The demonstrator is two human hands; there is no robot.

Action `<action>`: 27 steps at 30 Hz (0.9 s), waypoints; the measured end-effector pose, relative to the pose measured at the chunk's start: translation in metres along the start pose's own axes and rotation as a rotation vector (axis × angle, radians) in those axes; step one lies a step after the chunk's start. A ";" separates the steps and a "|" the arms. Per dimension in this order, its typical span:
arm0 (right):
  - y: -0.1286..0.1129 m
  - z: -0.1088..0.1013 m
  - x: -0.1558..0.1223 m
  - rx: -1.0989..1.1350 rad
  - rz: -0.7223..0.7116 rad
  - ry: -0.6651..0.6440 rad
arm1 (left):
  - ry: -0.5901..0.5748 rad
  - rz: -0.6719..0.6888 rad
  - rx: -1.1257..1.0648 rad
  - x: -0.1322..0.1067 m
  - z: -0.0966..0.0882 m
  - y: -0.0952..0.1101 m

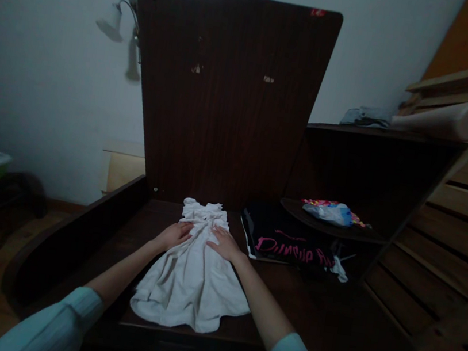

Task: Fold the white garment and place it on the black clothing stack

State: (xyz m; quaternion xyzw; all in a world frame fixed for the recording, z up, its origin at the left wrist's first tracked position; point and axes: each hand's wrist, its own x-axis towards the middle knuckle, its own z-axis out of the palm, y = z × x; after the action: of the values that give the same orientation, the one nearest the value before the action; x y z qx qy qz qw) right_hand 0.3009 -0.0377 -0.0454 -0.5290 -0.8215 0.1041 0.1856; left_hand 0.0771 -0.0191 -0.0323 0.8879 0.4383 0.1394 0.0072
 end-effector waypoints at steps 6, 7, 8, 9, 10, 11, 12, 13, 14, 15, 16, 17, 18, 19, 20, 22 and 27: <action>-0.044 -0.013 -0.041 0.192 -0.047 0.147 | 0.029 -0.290 -0.033 -0.056 -0.031 0.018; -0.056 -0.013 -0.053 0.222 -0.089 0.117 | -0.006 -0.338 -0.056 -0.070 -0.035 0.022; -0.067 -0.013 -0.065 0.244 -0.136 0.074 | -0.049 -0.371 -0.079 -0.083 -0.038 0.027; -0.077 -0.012 -0.077 0.253 -0.187 0.012 | -0.095 -0.398 -0.097 -0.096 -0.041 0.031; -0.086 -0.010 -0.088 0.258 -0.229 -0.060 | -0.135 -0.417 -0.103 -0.107 -0.044 0.035; -0.094 -0.009 -0.098 0.258 -0.262 -0.134 | -0.160 -0.431 -0.105 -0.116 -0.045 0.038; -0.100 -0.007 -0.107 0.253 -0.284 -0.196 | -0.173 -0.440 -0.112 -0.123 -0.047 0.040; -0.104 -0.006 -0.114 0.248 -0.295 -0.240 | -0.176 -0.447 -0.129 -0.129 -0.048 0.041; -0.107 -0.006 -0.120 0.244 -0.300 -0.266 | -0.173 -0.455 -0.159 -0.133 -0.048 0.041; -0.108 -0.006 -0.124 0.244 -0.298 -0.275 | -0.167 -0.464 -0.202 -0.136 -0.049 0.039; -0.109 -0.006 -0.128 0.249 -0.293 -0.275 | -0.156 -0.471 -0.254 -0.138 -0.049 0.037; -0.109 -0.007 -0.130 0.257 -0.288 -0.274 | -0.136 -0.476 -0.310 -0.140 -0.049 0.033; -0.109 -0.009 -0.132 0.268 -0.283 -0.276 | -0.111 -0.478 -0.367 -0.141 -0.050 0.030; -0.108 -0.010 -0.134 0.277 -0.275 -0.280 | -0.079 -0.480 -0.424 -0.142 -0.050 0.027; -0.109 -0.011 -0.135 0.286 -0.267 -0.282 | -0.040 -0.482 -0.478 -0.142 -0.052 0.025; -0.110 -0.013 -0.137 0.309 -0.249 -0.284 | 0.054 -0.502 -0.558 -0.141 -0.057 0.023; -0.117 -0.011 -0.130 0.560 -0.059 -0.171 | 0.293 -0.470 -0.567 -0.129 -0.082 0.048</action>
State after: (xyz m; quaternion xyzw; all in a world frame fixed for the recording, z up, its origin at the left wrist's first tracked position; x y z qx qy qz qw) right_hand 0.2565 -0.2046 -0.0173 -0.4226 -0.7885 0.3655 0.2573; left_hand 0.0197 -0.1583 0.0218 0.6967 0.5701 0.3749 0.2213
